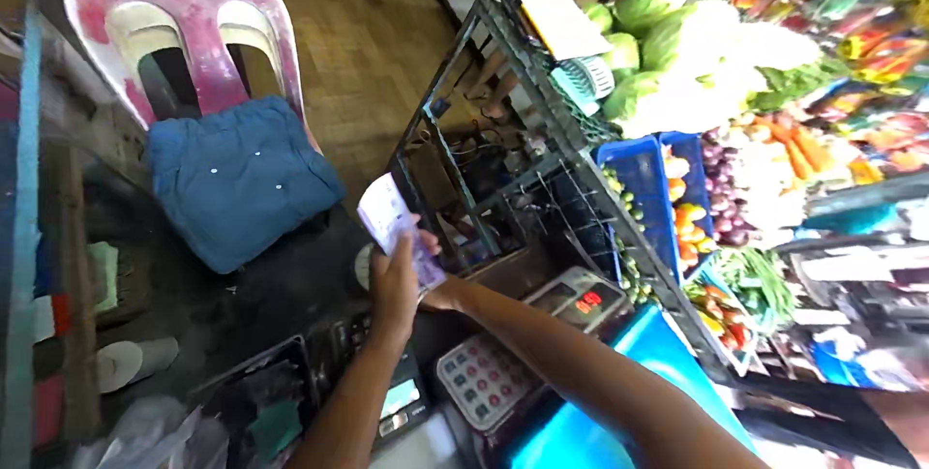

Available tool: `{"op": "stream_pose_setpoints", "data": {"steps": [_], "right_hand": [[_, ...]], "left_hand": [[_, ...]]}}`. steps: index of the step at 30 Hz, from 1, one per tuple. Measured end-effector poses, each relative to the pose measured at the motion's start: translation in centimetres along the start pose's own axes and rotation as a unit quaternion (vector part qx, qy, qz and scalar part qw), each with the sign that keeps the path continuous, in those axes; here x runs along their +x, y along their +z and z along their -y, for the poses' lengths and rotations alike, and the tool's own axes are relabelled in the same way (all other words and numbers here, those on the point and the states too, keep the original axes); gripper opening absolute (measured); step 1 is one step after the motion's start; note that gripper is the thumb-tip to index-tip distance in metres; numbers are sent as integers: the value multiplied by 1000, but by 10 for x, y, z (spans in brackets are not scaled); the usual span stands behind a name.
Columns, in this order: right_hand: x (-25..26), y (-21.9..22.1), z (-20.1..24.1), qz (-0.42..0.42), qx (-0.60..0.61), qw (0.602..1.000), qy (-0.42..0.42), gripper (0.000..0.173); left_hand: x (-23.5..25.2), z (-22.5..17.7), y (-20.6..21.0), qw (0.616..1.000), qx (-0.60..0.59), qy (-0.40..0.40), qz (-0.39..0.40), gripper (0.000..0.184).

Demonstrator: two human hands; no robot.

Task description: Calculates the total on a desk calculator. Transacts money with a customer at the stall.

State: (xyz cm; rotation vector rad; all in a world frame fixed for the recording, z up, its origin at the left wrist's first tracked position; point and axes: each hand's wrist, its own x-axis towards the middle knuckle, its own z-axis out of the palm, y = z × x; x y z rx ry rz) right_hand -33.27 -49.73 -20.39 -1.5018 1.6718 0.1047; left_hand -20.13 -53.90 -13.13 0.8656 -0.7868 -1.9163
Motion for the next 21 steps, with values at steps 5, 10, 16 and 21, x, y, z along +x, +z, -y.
{"op": "stream_pose_setpoints", "data": {"steps": [5, 10, 16, 21], "right_hand": [[-2, -14, 16, 72, -153, 985, 23, 56], [6, -26, 18, -31, -192, 980, -44, 43], [77, -56, 19, -66, -238, 969, 0, 37], [131, -83, 34, -181, -166, 967, 60, 58]], "left_hand": [[0, -12, -13, 994, -23, 21, -108, 26], [-7, -11, -11, 994, -45, 16, -102, 27], [-7, -8, -14, 994, -46, 3, -101, 34], [2, -9, -22, 990, -15, 34, -136, 32]]}}
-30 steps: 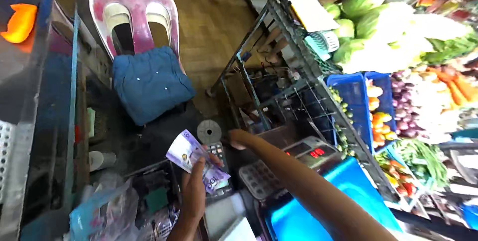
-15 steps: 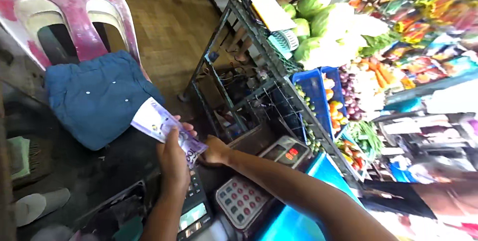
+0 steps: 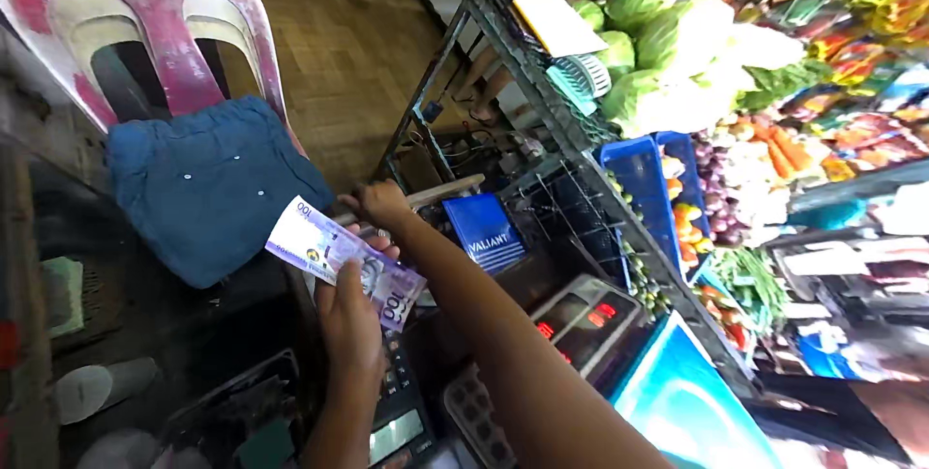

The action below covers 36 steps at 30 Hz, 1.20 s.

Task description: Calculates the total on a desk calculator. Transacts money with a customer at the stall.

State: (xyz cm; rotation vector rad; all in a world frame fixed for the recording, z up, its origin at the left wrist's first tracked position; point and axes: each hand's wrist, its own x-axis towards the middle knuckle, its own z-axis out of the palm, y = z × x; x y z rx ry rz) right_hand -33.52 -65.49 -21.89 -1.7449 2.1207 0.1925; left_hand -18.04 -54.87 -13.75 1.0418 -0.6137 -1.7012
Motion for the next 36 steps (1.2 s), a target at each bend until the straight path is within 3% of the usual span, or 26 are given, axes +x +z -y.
{"op": "stream_pose_setpoints", "data": {"steps": [4, 7, 10, 13, 15, 17, 19, 21, 25, 30, 33, 36], "right_hand": [[27, -16, -8, 94, 52, 994, -6, 49], [7, -40, -23, 84, 159, 982, -60, 36], [-39, -67, -26, 58, 370, 921, -106, 29], [-87, -87, -17, 126, 483, 852, -159, 35], [-107, -85, -8, 138, 490, 847, -153, 33], [-116, -75, -3, 120, 473, 868, -98, 28], [-118, -66, -4, 84, 465, 880, -55, 26], [-121, -63, -9, 54, 470, 880, -31, 26], [-128, -68, -17, 17, 487, 873, 11, 22], [-132, -69, -27, -3, 549, 835, 34, 21], [-135, -70, -18, 62, 583, 810, 8, 26], [-135, -72, 0, 55, 574, 817, 10, 26]], "left_hand": [[18, -3, -12, 996, 30, 41, -70, 27], [26, -5, -16, 991, 59, 61, -100, 20], [26, 2, -18, 985, 139, 73, -76, 24], [25, 12, -18, 961, 257, 94, -28, 27], [21, 15, -15, 941, 326, 86, 25, 31], [18, 15, -12, 929, 355, 64, 85, 37], [18, 14, -10, 931, 342, 16, 128, 42], [17, 13, -9, 942, 305, -22, 139, 35], [17, 10, -8, 961, 258, -23, 94, 47], [25, 19, -13, 958, 269, 86, 47, 20], [25, 17, -12, 957, 267, 112, 8, 37], [25, 12, -11, 967, 226, 110, -45, 36]]}}
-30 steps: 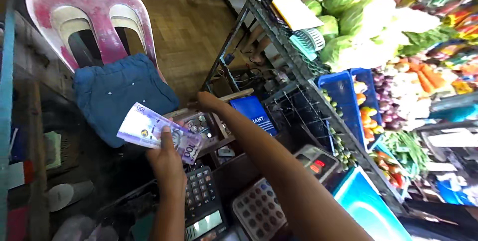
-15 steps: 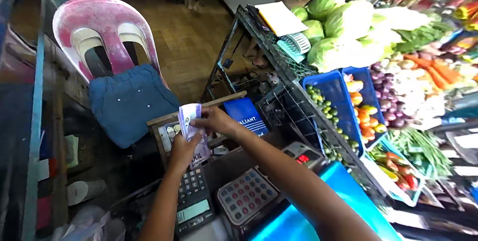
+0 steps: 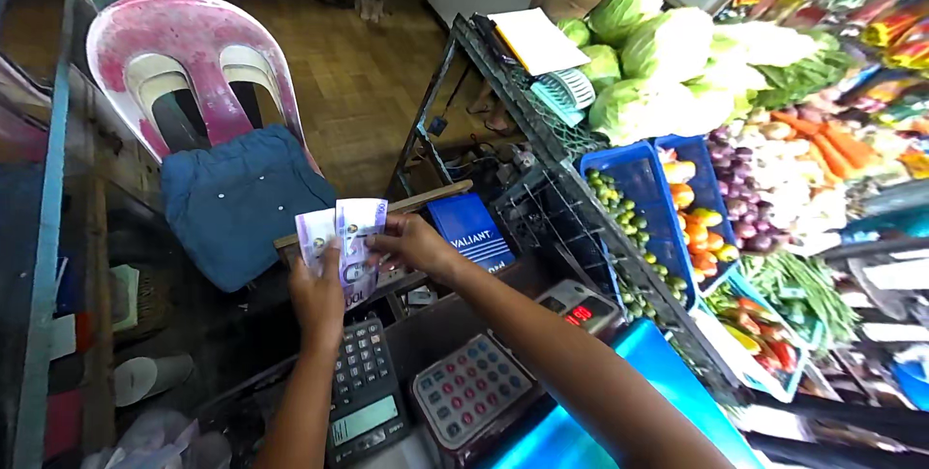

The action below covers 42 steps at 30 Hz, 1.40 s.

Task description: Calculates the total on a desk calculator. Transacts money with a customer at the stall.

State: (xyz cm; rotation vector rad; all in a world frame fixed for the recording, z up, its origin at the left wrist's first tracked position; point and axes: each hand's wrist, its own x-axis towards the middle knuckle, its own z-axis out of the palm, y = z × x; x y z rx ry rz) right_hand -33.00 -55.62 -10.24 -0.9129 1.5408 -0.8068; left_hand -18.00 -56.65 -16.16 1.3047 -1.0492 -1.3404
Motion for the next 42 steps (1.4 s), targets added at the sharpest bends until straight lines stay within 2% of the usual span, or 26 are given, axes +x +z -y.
{"op": "stream_pose_setpoints", "data": {"steps": [3, 5, 7, 10, 12, 15, 16, 18, 20, 22, 24, 26, 28, 31, 34, 37, 42], "right_hand": [[10, -9, 2, -62, -16, 997, -31, 24], [12, -25, -2, -72, -27, 997, -11, 26], [8, -41, -12, -38, -60, 997, 33, 28], [-1, -62, -30, 34, -147, 983, 104, 28], [-4, -75, -39, 72, -214, 961, 160, 28], [0, -84, -47, 128, -361, 889, 252, 32], [2, -84, -52, 144, -403, 865, 262, 33], [6, -80, -57, 164, -447, 842, 253, 33], [7, -68, -54, 182, -441, 847, 236, 32], [7, -57, -47, 197, -428, 859, 201, 31], [8, -55, -43, 170, -408, 885, 151, 31], [6, -61, -35, 91, -363, 921, 104, 28], [3, -68, -24, 17, -296, 953, 54, 22], [6, -73, -32, 18, -285, 957, 49, 19], [9, -68, -73, 99, -414, 902, 73, 26], [8, -49, -101, 174, -496, 841, 128, 32], [4, -16, -72, 152, -593, 739, 281, 35]], "left_hand": [[5, -5, -8, 995, -58, -40, -69, 39], [6, -8, -15, 986, -100, -85, -100, 40], [0, -6, -25, 980, -119, -130, -94, 37], [-18, 0, -46, 975, -123, -178, -43, 33], [-24, 7, -55, 978, -130, -163, -22, 26], [-23, 7, -58, 978, -135, -160, -14, 25], [-21, 8, -58, 972, -166, -167, -6, 20], [-17, 8, -58, 959, -214, -184, 12, 17], [-18, 6, -54, 975, -126, -184, -12, 20], [-20, 5, -52, 990, -6, -141, 21, 47], [-15, 10, -47, 991, 103, -67, 55, 57], [-6, 9, -40, 979, 194, -11, 60, 55], [6, 0, -27, 973, 224, 13, 55, 45], [24, -8, -2, 982, 183, 44, 29, 29], [36, 0, 11, 987, 140, 75, -31, 28], [44, 5, 0, 989, 102, 70, -86, 30], [50, 7, -9, 987, 83, 67, -122, 29]]}}
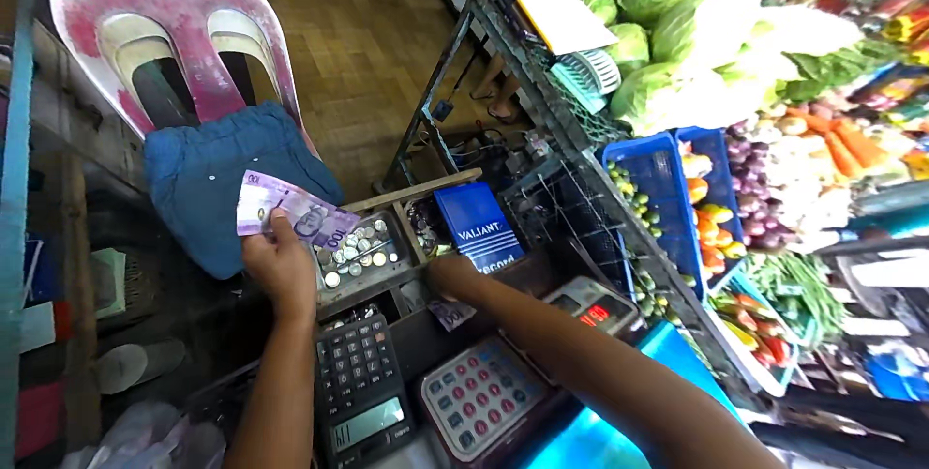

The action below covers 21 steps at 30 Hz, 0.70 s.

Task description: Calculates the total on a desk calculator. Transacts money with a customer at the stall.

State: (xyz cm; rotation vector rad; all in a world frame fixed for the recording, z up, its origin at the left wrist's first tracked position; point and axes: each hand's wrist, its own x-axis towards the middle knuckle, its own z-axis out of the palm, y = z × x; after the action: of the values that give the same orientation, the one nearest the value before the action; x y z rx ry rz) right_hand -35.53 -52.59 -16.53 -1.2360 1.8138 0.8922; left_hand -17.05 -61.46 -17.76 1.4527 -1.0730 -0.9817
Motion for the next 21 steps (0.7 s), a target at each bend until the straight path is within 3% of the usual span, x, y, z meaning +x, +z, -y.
{"op": "stream_pose_setpoints", "data": {"steps": [6, 12, 15, 18, 21], "right_hand": [[-8, -16, 7, 62, -12, 996, 69, 42], [1, -27, -15, 74, 11, 997, -21, 46], [-5, -40, -10, -24, 32, 999, -13, 45], [21, -45, 12, -185, 104, 972, -106, 32], [54, -49, 54, -234, 125, 952, -153, 31]], "left_hand": [[1, 0, 0, 1000, 4, -21, 8, 29], [7, 1, -4, 994, -72, -81, -7, 29], [9, 1, -6, 990, -95, -98, -20, 29], [9, 3, -5, 990, -92, -106, -15, 31], [8, 0, -5, 992, -62, -111, -5, 29]]}}
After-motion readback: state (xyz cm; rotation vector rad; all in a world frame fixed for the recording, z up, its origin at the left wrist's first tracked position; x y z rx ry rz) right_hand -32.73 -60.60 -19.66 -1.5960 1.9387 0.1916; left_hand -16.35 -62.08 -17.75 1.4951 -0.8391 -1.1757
